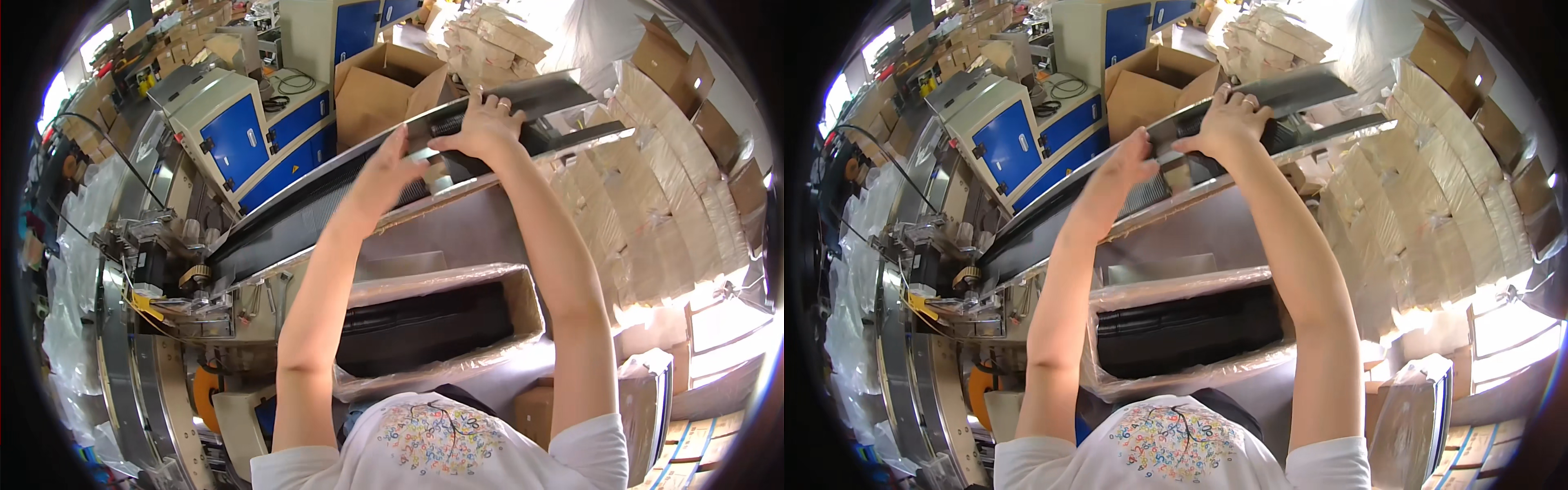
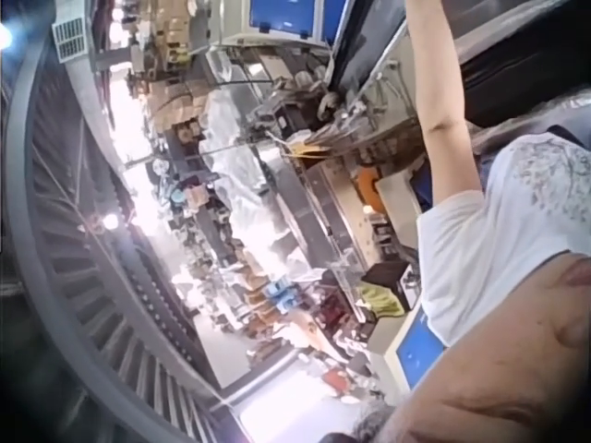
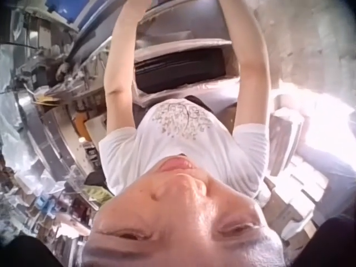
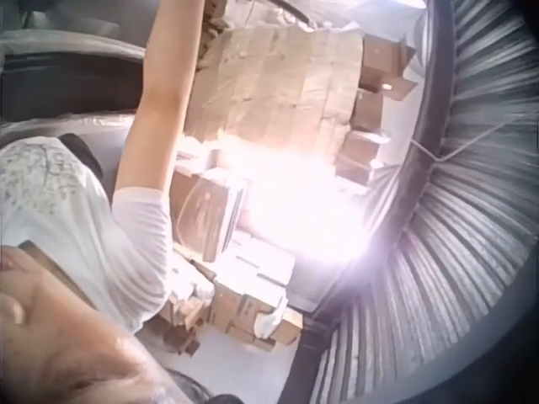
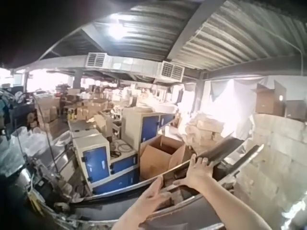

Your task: Sorting small packaged items and placing them into larger bags and boxes on a production floor.

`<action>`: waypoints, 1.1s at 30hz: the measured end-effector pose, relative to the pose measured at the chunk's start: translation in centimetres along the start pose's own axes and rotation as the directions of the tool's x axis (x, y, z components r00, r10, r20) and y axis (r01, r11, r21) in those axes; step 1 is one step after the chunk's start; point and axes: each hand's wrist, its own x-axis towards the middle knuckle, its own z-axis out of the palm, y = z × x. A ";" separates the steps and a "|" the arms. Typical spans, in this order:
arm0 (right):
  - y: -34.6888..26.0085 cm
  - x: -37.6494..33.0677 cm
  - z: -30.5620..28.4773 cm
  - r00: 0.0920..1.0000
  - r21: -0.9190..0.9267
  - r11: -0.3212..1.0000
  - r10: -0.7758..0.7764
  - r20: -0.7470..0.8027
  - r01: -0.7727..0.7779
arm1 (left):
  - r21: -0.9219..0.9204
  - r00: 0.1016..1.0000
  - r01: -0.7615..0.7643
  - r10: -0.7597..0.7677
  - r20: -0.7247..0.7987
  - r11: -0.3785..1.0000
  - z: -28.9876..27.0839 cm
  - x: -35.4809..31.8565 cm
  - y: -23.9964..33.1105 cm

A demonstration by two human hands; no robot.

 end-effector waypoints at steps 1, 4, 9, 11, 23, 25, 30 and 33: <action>-0.4 -0.4 0.6 0.998 -0.007 1.000 0.008 -0.067 -0.008 | 0.001 1.000 0.016 -0.016 0.003 1.000 0.6 -1.0 -0.8; -2.4 -0.6 2.6 0.982 0.025 0.997 -0.065 -0.179 0.071 | 0.941 0.885 -0.301 0.412 0.216 0.152 2.8 -2.5 -3.9; 4.1 -4.5 -0.3 0.908 0.437 0.850 -0.105 -0.405 0.294 | 0.942 0.683 -0.328 0.707 0.185 0.070 3.2 -2.4 -5.5; 7.2 -8.4 5.4 0.822 0.488 0.734 -0.165 -0.546 0.472 | 0.914 0.609 -0.401 0.726 0.320 -0.066 2.7 -6.7 -9.7; 8.6 -22.8 49.2 0.960 0.427 0.900 -0.038 0.279 -0.088 | 0.948 0.639 -0.226 -0.700 0.318 0.224 11.5 -19.7 -38.4; 6.8 -22.4 48.0 0.927 0.329 0.927 0.047 0.373 -0.179 | 0.964 0.602 -0.183 -0.753 0.263 0.191 11.3 -20.3 -39.5; 6.7 -21.5 48.3 0.931 0.336 0.918 0.085 0.356 -0.212 | 0.959 0.646 -0.218 -0.710 0.280 0.180 10.3 -21.2 -40.1; 6.5 -21.5 48.4 0.898 0.309 0.913 0.120 0.423 -0.267 | 0.963 0.659 -0.193 -0.701 0.271 0.190 10.3 -21.5 -40.1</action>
